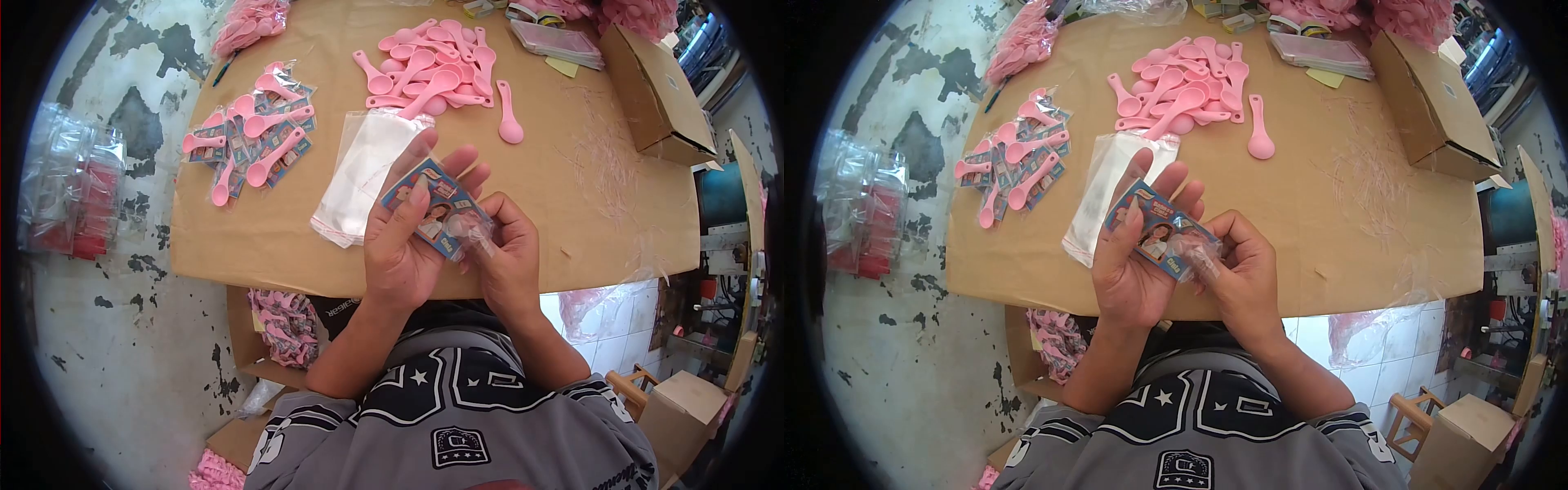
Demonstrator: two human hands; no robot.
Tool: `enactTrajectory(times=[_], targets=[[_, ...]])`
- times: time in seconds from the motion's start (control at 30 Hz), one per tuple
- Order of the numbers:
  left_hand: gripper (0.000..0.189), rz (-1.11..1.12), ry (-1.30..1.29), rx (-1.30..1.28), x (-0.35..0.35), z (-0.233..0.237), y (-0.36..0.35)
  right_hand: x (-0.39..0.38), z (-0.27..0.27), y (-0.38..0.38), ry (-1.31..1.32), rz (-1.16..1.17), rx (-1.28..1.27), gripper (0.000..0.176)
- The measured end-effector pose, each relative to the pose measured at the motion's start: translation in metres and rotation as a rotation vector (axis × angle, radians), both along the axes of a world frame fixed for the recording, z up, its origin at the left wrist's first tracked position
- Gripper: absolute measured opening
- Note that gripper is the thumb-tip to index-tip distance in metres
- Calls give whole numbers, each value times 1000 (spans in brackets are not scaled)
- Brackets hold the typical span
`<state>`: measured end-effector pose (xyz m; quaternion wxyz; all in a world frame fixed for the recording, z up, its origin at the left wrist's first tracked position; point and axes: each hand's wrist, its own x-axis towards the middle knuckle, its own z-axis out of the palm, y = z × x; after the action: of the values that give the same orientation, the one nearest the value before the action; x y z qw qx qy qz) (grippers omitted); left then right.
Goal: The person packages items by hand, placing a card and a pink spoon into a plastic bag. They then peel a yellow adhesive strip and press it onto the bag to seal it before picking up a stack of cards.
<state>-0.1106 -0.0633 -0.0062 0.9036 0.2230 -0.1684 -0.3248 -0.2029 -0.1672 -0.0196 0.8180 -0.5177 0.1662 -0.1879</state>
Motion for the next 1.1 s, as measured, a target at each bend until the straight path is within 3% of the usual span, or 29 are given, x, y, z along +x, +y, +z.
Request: enactTrajectory(times=[0.4, 0.5, 0.6, 0.7, 0.8, 1.07, 1.1], targets=[[58, 116, 88, -46, -3, 2, -11, 2, 3, 9, -96, -50, -100, 26], [57, 84, 116, -4, 0, -2, -6, -3, 3, 8, -73, -135, -315, 42], [56, 104, 128, 86, 1, -3, -2, -7, 19, 2, -48, -201, -924, 49], [54, 160, 179, 135, 2, -1, 2, -3, 13, -5, -302, -231, -1302, 41], [50, 209, 253, 112, 8, -1, 12, -11, 24, -2, -295, -172, -1356, 25], [47, 340, 259, 73, 27, -6, 42, -8, 52, -62, -109, -325, -1330, 14], [46, 344, 250, 78, 26, -3, 45, 2, 57, -83, -46, -271, -1462, 13]])
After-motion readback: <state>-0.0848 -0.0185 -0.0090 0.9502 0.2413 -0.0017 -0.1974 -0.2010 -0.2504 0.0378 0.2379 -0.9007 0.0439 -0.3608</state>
